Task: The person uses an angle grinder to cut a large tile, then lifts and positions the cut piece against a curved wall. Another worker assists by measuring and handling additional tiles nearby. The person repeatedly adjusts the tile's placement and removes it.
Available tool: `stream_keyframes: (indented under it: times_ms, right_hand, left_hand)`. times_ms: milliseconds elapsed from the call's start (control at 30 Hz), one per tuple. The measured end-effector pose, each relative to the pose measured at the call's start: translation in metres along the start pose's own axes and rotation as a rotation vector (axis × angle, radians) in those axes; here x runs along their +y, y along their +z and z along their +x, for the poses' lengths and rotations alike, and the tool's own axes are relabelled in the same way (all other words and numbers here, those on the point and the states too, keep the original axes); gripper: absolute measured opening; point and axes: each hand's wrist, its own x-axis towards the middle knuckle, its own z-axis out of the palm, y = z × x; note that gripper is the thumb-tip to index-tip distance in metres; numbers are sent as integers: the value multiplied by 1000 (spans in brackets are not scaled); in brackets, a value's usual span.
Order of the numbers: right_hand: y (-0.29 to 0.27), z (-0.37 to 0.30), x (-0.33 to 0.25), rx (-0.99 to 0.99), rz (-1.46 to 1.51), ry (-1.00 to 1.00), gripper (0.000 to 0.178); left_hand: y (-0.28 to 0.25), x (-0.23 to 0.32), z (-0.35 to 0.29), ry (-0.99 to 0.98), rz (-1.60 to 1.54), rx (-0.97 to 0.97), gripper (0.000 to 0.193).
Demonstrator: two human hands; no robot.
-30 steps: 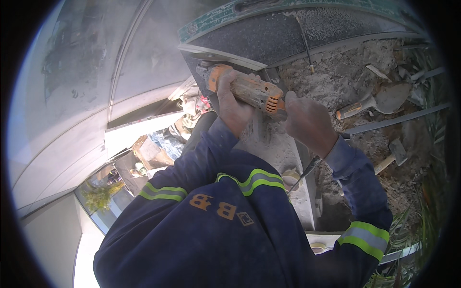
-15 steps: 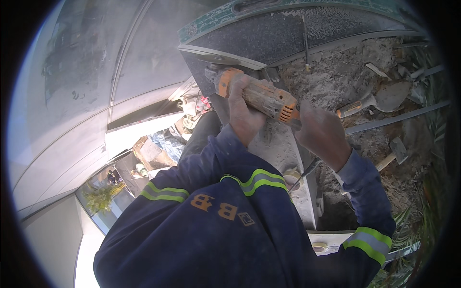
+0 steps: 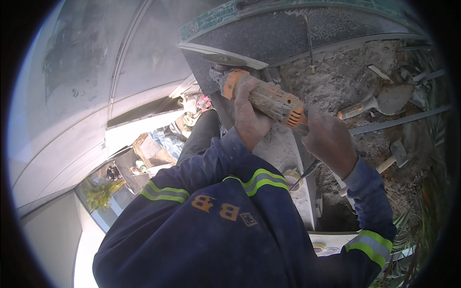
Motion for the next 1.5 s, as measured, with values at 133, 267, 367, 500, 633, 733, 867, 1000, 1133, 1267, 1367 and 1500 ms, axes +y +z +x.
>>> stream_keyframes:
  times_ms: [133,267,367,500,633,733,867,1000,1133,1267,1367,1500]
  right_hand:
    - [0,-3,2,6,12,7,26]
    - [-2,-5,4,-17,10,15,23]
    - [1,-7,5,-13,-18,31,24]
    - [1,-9,5,6,-26,26,25]
    - [-1,-11,5,-2,-18,34,25]
    - [-3,-12,6,-10,-19,43,24]
    - [-3,-14,7,15,-5,27,24]
    - [-3,-15,9,37,-16,18,25]
    - [1,-17,13,54,-39,2,26]
    - [-2,-18,11,59,-21,-1,26]
    - [-3,-19,13,56,-34,-12,26]
    - [-3,-20,16,62,-37,-24,24]
  left_hand:
    - [2,-3,-2,-6,-12,14,59]
    - [4,-6,-5,-4,-2,14,55]
    - [8,-7,-8,5,10,27,61]
    - [10,-8,-10,16,17,40,59]
    - [7,-10,-8,9,4,33,58]
    - [8,-12,-9,7,1,42,57]
    - [8,-14,-10,5,13,18,59]
    - [9,-15,-12,15,15,3,60]
    - [11,-16,-13,8,10,6,61]
    - [11,-18,-14,0,-4,7,60]
    - [12,-19,-14,9,9,-2,59]
    - [13,-21,-15,5,9,2,56]
